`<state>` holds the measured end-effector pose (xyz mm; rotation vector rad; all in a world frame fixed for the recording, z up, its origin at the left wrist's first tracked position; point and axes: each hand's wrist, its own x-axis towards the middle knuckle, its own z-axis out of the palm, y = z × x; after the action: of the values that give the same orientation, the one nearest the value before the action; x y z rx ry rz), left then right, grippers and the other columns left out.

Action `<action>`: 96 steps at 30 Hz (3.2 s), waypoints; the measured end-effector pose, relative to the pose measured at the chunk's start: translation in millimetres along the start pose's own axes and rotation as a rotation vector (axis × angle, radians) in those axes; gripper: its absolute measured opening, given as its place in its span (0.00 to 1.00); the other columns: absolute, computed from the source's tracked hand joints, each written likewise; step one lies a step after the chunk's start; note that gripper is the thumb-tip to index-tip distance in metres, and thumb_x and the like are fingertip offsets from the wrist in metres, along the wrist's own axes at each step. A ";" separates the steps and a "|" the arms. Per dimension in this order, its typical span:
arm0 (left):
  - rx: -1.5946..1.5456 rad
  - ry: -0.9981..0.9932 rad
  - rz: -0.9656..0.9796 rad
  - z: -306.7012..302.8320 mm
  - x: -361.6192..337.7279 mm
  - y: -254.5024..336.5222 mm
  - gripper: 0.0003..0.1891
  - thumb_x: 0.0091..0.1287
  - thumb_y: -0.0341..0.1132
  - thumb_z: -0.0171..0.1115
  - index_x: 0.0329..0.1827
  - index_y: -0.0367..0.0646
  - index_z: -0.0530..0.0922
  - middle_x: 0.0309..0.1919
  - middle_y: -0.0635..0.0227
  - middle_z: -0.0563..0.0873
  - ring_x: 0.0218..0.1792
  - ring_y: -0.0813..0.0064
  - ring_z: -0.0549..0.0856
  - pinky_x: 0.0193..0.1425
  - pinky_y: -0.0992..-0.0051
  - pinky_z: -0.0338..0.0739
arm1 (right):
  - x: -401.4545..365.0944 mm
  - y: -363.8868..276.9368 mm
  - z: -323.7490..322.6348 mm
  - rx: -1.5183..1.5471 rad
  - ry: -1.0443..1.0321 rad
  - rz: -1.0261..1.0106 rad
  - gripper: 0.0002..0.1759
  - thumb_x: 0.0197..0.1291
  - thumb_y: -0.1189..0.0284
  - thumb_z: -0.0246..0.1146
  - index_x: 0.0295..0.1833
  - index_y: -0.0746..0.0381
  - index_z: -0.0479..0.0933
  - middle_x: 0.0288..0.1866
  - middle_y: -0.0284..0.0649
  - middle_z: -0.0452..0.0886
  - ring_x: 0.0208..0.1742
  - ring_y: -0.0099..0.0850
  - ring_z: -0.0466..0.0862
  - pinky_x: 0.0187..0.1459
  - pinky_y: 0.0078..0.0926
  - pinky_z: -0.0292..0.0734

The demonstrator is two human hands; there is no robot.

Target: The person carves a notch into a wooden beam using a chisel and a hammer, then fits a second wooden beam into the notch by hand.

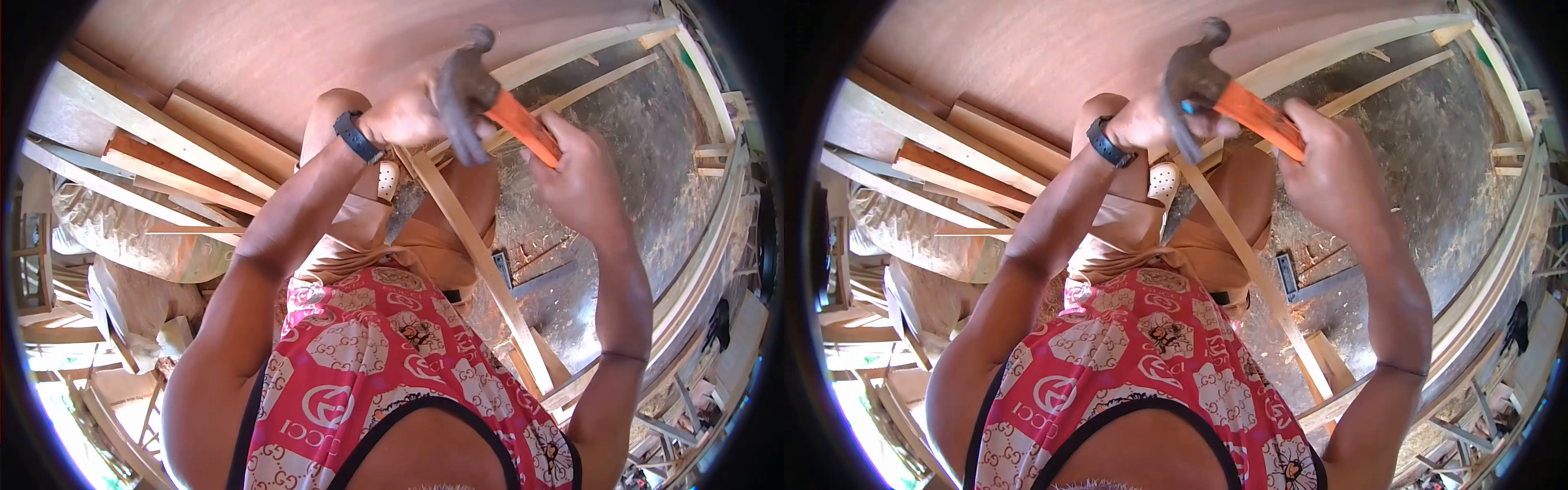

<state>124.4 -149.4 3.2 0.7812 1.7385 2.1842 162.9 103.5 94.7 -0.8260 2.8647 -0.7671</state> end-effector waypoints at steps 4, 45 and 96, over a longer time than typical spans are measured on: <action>0.514 -0.413 -0.183 34.9 6.3 31.5 0.21 0.62 0.50 0.81 0.27 0.42 0.83 0.19 0.72 0.82 0.25 0.81 0.82 0.29 0.80 0.71 | -8.6 18.5 13.4 0.375 0.135 0.041 0.13 0.62 0.76 0.71 0.50 0.64 0.79 0.22 0.36 0.78 0.24 0.30 0.81 0.26 0.31 0.72; 0.305 0.000 0.016 1.6 3.3 -10.0 0.10 0.64 0.28 0.75 0.44 0.38 0.84 0.37 0.69 0.87 0.37 0.78 0.85 0.44 0.73 0.83 | 7.4 -5.2 15.1 0.130 0.215 -0.077 0.13 0.63 0.79 0.66 0.53 0.67 0.76 0.34 0.56 0.84 0.35 0.50 0.87 0.36 0.43 0.80; 0.126 0.026 -0.170 -9.6 6.7 -6.4 0.20 0.57 0.26 0.78 0.54 0.39 0.85 0.41 0.68 0.89 0.41 0.77 0.87 0.50 0.71 0.85 | -18.1 -19.0 -2.2 -0.052 0.223 -0.042 0.09 0.59 0.80 0.62 0.46 0.65 0.77 0.28 0.56 0.81 0.34 0.59 0.84 0.37 0.52 0.78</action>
<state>112.8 -152.3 -2.7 0.6097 1.8963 1.9990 187.1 99.9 104.3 -0.8607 3.0839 -0.8428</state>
